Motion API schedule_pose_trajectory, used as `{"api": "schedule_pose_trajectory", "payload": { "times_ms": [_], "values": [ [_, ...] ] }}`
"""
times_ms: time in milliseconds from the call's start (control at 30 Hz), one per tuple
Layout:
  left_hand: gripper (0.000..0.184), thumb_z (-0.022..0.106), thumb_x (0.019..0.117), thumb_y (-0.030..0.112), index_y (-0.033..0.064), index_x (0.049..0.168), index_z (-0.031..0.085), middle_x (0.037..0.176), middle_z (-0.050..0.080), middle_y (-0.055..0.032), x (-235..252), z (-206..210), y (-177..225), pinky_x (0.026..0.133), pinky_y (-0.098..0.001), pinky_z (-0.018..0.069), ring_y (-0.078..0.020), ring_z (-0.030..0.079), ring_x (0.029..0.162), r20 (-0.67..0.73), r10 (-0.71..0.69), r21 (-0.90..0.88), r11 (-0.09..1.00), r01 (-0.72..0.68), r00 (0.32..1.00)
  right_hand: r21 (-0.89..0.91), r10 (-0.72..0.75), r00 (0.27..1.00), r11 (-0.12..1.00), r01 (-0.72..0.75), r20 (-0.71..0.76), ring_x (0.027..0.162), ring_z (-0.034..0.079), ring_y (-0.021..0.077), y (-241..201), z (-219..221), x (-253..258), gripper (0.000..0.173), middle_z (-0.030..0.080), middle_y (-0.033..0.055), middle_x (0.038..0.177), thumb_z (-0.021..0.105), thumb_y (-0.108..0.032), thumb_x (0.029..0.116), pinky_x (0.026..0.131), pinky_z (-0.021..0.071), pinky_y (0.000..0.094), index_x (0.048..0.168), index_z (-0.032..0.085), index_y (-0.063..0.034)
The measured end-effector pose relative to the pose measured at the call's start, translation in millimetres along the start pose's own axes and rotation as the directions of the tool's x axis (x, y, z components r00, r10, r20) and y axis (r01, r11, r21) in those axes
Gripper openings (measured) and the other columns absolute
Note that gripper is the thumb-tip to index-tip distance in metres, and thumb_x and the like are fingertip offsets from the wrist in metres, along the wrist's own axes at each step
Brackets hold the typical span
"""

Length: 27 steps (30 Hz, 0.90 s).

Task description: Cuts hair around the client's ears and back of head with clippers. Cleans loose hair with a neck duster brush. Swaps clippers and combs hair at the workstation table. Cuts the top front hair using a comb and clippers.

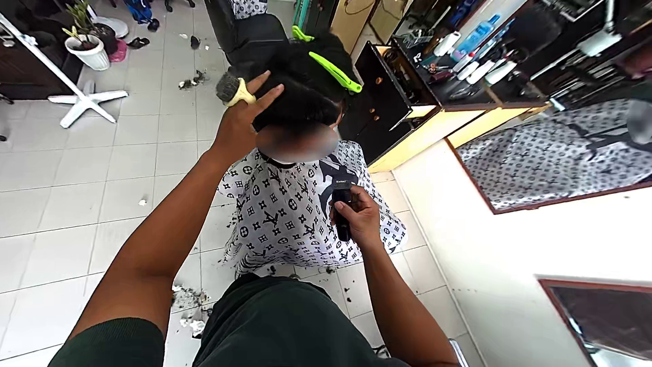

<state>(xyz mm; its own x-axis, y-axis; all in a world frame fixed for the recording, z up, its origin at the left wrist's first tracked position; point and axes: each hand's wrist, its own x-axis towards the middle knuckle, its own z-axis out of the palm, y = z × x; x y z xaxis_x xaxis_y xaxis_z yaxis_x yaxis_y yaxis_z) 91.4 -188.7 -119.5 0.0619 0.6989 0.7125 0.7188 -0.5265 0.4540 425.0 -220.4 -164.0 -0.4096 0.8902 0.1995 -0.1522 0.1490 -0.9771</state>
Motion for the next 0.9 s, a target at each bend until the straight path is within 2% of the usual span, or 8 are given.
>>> {"api": "schedule_pose_trajectory", "payload": {
  "times_ms": [67, 167, 267, 367, 467, 667, 833, 900],
  "values": [
    [0.074, 0.086, 0.0809, 0.023, 0.0072, 0.147, 0.056, 0.158, 0.041, -0.0235, 1, 4, -3, 0.114, -0.0506, 0.0408, -0.0381, 0.045, 0.144, -0.021, 0.007, -0.045, 0.999, -0.008, 1.000, -0.117, -0.047, 0.999, 0.992, 0.046, -0.009, 0.071, 0.072, 0.0106, 1, 16, 11, 0.035, 0.075, 0.0000, 0.092, 0.072, 0.003, 0.0844, 0.067, 0.0640, 0.0290, 0.117, 0.065, -0.0051],
    [0.074, 0.086, 0.0815, 0.025, 0.0110, 0.148, 0.056, 0.160, 0.040, -0.0202, 2, 7, -6, 0.115, -0.0482, 0.0405, -0.0346, 0.044, 0.145, -0.022, 0.000, -0.100, 0.995, -0.002, 1.000, -0.296, -0.041, 0.999, 0.955, 0.029, -0.035, 0.072, 0.069, 0.0059, 3, 37, 28, 0.033, 0.073, -0.0012, 0.089, 0.076, 0.000, 0.0801, 0.067, 0.0606, 0.0251, 0.110, 0.064, -0.0059],
    [0.073, 0.086, 0.0810, 0.026, 0.0129, 0.147, 0.058, 0.160, 0.041, -0.0193, 4, 11, -10, 0.114, -0.0483, 0.0409, -0.0339, 0.044, 0.145, -0.041, 0.006, -0.129, 0.992, -0.012, 0.999, -0.511, -0.002, 1.000, 0.860, 0.003, 0.002, 0.078, 0.067, 0.0065, 5, 51, 47, 0.034, 0.069, 0.0031, 0.091, 0.080, -0.009, 0.0806, 0.073, 0.0579, 0.0267, 0.109, 0.062, -0.0021],
    [0.073, 0.084, 0.0828, 0.026, 0.0154, 0.149, 0.056, 0.162, 0.039, -0.0176, 6, 10, -12, 0.113, -0.0491, 0.0411, -0.0339, 0.044, 0.145, -0.005, -0.009, -0.136, 0.991, 0.008, 1.000, -0.638, 0.014, 0.996, 0.769, 0.042, 0.083, 0.075, 0.066, 0.0123, 8, 62, 63, 0.033, 0.069, 0.0082, 0.087, 0.082, -0.017, 0.0821, 0.070, 0.0563, 0.0325, 0.104, 0.063, -0.0006],
    [0.073, 0.085, 0.0830, 0.026, 0.0165, 0.149, 0.056, 0.162, 0.038, -0.0173, 7, 9, -12, 0.115, -0.0483, 0.0395, -0.0330, 0.042, 0.146, 0.003, -0.009, -0.143, 0.990, 0.010, 1.000, -0.679, 0.001, 0.993, 0.730, 0.082, 0.121, 0.074, 0.063, 0.0140, 12, 68, 74, 0.034, 0.066, 0.0094, 0.087, 0.083, -0.023, 0.0820, 0.068, 0.0542, 0.0334, 0.101, 0.064, -0.0021],
    [0.074, 0.084, 0.0836, 0.027, 0.0157, 0.150, 0.054, 0.163, 0.037, -0.0170, 8, 10, -13, 0.117, -0.0477, 0.0376, -0.0326, 0.040, 0.148, 0.020, -0.006, -0.119, 0.993, 0.009, 1.000, -0.711, -0.020, 0.992, 0.695, 0.106, 0.128, 0.087, 0.066, 0.0197, 24, 70, 86, 0.039, 0.069, 0.0095, 0.089, 0.083, -0.033, 0.0814, 0.084, 0.0536, 0.0428, 0.098, 0.066, -0.0022],
    [0.076, 0.084, 0.0837, 0.029, 0.0146, 0.151, 0.053, 0.163, 0.037, -0.0186, 9, 8, -12, 0.117, -0.0476, 0.0383, -0.0333, 0.040, 0.148, 0.033, -0.016, -0.118, 0.993, 0.020, 0.999, -0.693, -0.059, 0.992, 0.711, 0.121, 0.113, 0.079, 0.064, 0.0174, 28, 69, 88, 0.040, 0.067, 0.0111, 0.088, 0.083, -0.032, 0.0806, 0.074, 0.0534, 0.0376, 0.098, 0.066, -0.0004],
    [0.076, 0.085, 0.0836, 0.028, 0.0139, 0.151, 0.053, 0.163, 0.036, -0.0188, 9, 8, -11, 0.118, -0.0480, 0.0366, -0.0330, 0.039, 0.148, 0.037, -0.023, -0.115, 0.993, 0.027, 0.999, -0.687, -0.060, 0.992, 0.717, 0.121, 0.112, 0.082, 0.066, 0.0191, 30, 69, 88, 0.041, 0.069, 0.0120, 0.089, 0.083, -0.032, 0.0807, 0.076, 0.0552, 0.0397, 0.100, 0.066, -0.0001]
  ]
}}
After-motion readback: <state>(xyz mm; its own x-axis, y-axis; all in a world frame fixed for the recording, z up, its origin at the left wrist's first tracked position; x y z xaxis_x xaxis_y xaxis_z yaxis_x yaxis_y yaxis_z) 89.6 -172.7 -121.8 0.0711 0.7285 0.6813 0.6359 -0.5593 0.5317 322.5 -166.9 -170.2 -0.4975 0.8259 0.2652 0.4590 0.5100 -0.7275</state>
